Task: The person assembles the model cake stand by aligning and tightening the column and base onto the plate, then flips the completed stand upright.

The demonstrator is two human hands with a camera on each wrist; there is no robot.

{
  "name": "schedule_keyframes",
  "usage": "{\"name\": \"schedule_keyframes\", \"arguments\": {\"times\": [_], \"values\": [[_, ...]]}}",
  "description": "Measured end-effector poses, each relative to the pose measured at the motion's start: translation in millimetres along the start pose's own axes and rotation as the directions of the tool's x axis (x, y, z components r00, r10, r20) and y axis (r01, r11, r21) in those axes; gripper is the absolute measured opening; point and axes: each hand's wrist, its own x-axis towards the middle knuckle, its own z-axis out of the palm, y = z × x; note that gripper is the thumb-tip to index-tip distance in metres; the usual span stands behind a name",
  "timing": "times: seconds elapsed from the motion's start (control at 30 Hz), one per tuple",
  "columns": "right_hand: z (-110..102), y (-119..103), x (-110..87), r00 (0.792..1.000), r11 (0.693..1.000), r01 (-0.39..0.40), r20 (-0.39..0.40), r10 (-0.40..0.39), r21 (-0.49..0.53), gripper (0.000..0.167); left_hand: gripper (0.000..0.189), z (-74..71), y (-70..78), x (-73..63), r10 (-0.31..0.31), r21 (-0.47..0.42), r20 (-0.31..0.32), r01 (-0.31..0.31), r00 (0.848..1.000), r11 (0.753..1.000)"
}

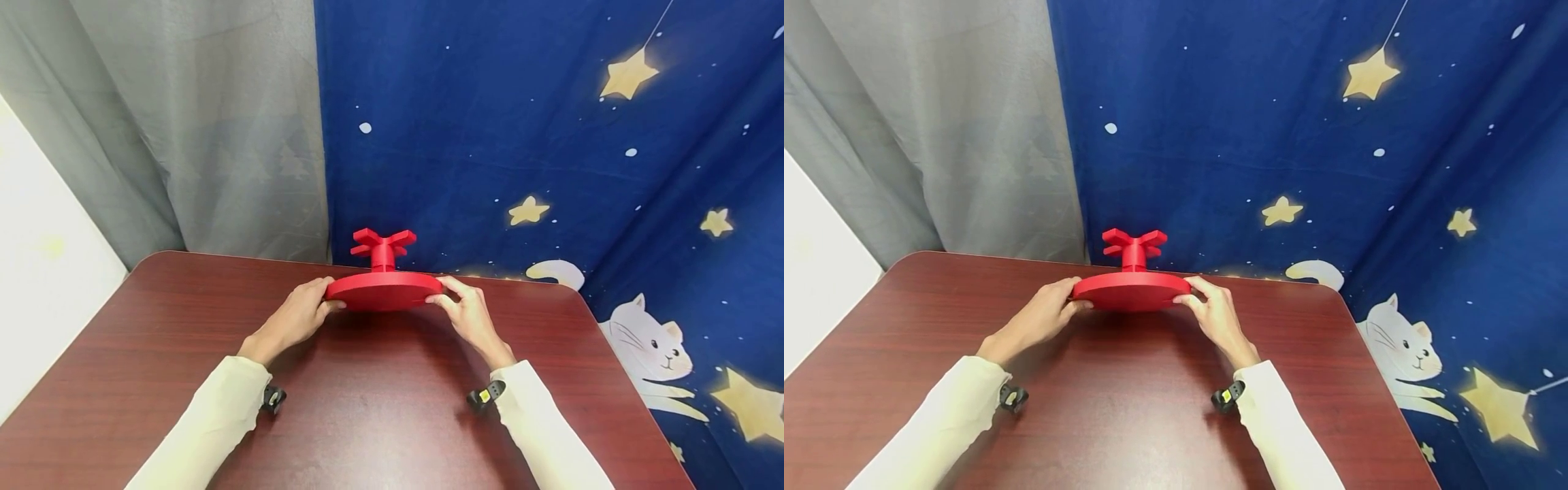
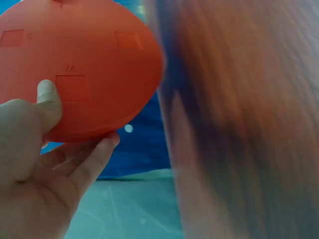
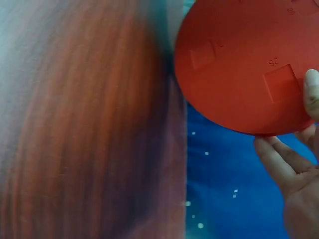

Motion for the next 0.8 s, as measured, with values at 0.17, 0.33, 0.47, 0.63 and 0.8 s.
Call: {"name": "schedule_keyframes", "arguments": {"times": [0.17, 0.33, 0.47, 0.63, 0.8], "values": [[-8, -7, 5.1, 0.998, 0.998, -0.055, 0.044, 0.053, 0.041, 0.031, 0.025, -9.0, 4.6, 1.6, -0.060, -0.104, -0.024, 0.058, 0.998, 0.993], [-13, -14, 9.2, 0.974, 0.956, -0.211, 0.127, 0.188, 0.203, 0.032, 0.029, -13.9, 9.3, 2.4, -0.120, -0.139, -0.097, 0.106, 0.988, 0.985], [-16, -18, 12.9, 0.950, 0.920, -0.299, 0.166, 0.263, 0.254, 0.034, 0.028, -16.4, 12.8, 4.8, -0.120, -0.120, -0.144, 0.103, 0.982, 0.987], [-22, -20, 16.1, 0.925, 0.885, -0.366, 0.218, 0.311, 0.289, 0.034, 0.028, -19.1, 16.3, 8.4, -0.098, -0.092, -0.164, 0.084, 0.982, 0.992], [-27, -21, 19.0, 0.900, 0.847, -0.416, 0.287, 0.329, 0.330, 0.034, 0.024, -21.2, 18.5, 10.9, -0.110, -0.078, -0.151, 0.099, 0.982, 0.992]]}}
